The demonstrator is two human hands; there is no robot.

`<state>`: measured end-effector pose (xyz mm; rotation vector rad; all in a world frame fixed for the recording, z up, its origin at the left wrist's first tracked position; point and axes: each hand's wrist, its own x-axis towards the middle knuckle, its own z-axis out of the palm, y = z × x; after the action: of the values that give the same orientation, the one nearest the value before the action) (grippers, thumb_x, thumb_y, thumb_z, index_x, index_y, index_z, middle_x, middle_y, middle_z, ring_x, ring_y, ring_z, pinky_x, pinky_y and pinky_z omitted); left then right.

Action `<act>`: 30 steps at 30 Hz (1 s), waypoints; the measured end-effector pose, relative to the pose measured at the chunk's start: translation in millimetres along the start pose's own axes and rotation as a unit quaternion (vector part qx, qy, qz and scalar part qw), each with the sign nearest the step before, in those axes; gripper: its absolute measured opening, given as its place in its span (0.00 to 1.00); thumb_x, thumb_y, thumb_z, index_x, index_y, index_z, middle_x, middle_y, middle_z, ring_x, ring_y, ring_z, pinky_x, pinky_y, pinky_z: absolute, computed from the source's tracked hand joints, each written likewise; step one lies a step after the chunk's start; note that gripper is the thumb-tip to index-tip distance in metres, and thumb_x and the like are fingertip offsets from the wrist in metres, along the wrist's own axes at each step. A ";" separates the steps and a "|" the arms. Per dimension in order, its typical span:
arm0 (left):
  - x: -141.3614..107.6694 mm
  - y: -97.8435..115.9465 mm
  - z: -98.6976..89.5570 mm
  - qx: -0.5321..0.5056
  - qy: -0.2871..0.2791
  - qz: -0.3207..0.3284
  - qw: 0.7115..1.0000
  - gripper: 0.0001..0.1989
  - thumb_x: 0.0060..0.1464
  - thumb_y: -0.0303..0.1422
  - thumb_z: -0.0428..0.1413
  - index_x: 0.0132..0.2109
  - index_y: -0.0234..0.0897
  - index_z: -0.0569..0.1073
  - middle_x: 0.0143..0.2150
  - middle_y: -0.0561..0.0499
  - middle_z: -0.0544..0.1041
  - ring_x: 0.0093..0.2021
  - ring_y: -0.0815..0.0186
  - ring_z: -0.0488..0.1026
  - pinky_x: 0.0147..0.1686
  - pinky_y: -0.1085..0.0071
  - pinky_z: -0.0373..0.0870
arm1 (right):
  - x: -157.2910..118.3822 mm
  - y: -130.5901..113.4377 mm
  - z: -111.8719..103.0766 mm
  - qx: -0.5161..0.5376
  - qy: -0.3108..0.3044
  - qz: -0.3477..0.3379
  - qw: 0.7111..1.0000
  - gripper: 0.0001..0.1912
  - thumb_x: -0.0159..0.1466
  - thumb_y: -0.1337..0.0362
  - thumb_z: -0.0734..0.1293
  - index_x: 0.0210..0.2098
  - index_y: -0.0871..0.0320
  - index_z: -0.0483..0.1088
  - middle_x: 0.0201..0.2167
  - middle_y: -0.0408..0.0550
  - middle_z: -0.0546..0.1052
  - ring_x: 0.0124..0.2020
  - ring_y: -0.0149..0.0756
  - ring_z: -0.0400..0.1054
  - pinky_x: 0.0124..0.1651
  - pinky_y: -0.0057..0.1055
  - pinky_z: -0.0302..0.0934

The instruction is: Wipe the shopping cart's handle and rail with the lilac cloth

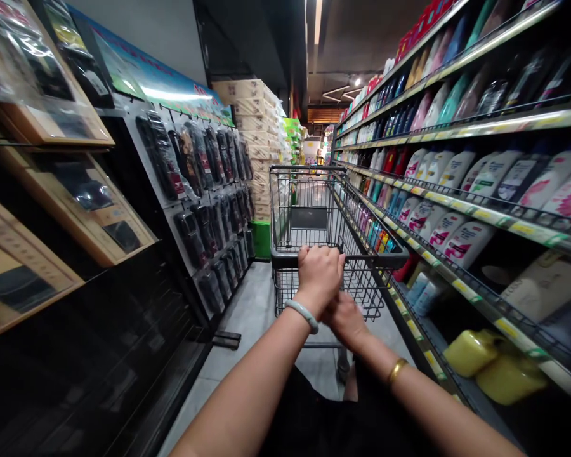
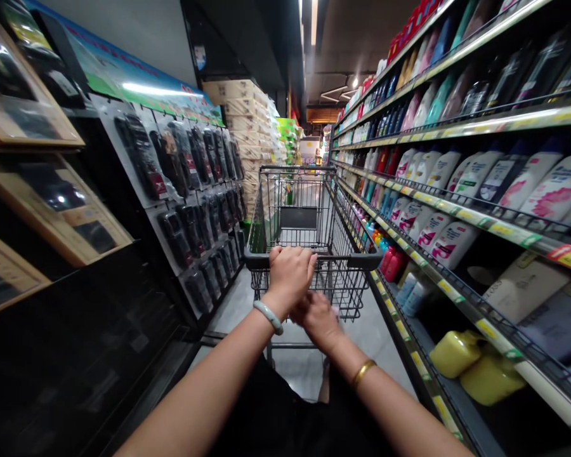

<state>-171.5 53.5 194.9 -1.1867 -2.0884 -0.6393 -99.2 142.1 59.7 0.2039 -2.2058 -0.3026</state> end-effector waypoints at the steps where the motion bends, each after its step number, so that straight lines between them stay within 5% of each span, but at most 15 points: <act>1: -0.3 1.5 0.6 0.002 0.001 -0.002 1.000 0.17 0.69 0.41 0.43 0.36 0.41 0.71 0.34 0.51 0.76 0.41 0.60 0.68 0.52 0.55 0.51 | 5.7 6.9 -9.9 -0.013 0.008 0.028 1.000 0.03 0.64 0.66 0.70 0.37 0.53 0.78 0.35 0.50 0.76 0.40 0.42 0.61 0.42 0.37 0.54; 4: -1.1 5.5 2.1 0.008 0.007 -0.003 1.000 0.17 0.69 0.41 0.43 0.35 0.41 0.70 0.34 0.51 0.75 0.40 0.60 0.68 0.51 0.55 0.51 | 13.1 18.4 -29.4 -0.040 0.016 0.072 0.996 0.03 0.64 0.66 0.71 0.37 0.53 0.78 0.37 0.51 0.75 0.44 0.43 0.60 0.45 0.39 0.52; 11: -4.7 12.5 -0.8 0.010 0.018 0.011 1.000 0.18 0.69 0.41 0.42 0.34 0.41 0.70 0.33 0.51 0.75 0.39 0.59 0.68 0.50 0.56 0.52 | -12.8 20.0 -31.1 -0.006 -0.024 -0.068 0.997 0.03 0.64 0.67 0.70 0.35 0.52 0.76 0.34 0.45 0.76 0.38 0.37 0.59 0.40 0.35 0.49; 19: -6.1 16.3 -5.0 0.008 0.021 0.012 1.000 0.17 0.68 0.40 0.44 0.34 0.41 0.70 0.33 0.50 0.76 0.39 0.59 0.69 0.49 0.55 0.52 | -11.3 38.7 -53.2 -0.024 0.018 0.030 0.999 0.03 0.66 0.62 0.70 0.39 0.52 0.76 0.44 0.47 0.78 0.44 0.41 0.62 0.48 0.38 0.52; 25: -6.2 15.0 -5.0 0.003 0.023 0.012 1.000 0.17 0.68 0.40 0.44 0.33 0.40 0.70 0.33 0.50 0.76 0.39 0.60 0.69 0.49 0.56 0.52 | -47.2 38.1 -44.2 0.003 -0.093 -0.031 0.995 0.03 0.67 0.64 0.68 0.38 0.52 0.76 0.37 0.45 0.78 0.41 0.39 0.62 0.44 0.36 0.53; 30: -6.1 13.1 -2.2 0.001 0.031 0.014 0.999 0.17 0.67 0.39 0.45 0.32 0.41 0.70 0.32 0.50 0.77 0.38 0.61 0.69 0.50 0.55 0.51 | -21.0 60.5 -68.1 -0.031 0.011 0.079 0.996 0.07 0.68 0.61 0.67 0.44 0.50 0.77 0.46 0.49 0.77 0.46 0.42 0.61 0.48 0.38 0.54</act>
<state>-157.0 54.8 193.1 -1.1784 -2.0173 -0.6514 -34.6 195.5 101.2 -0.0020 -2.1727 -0.2800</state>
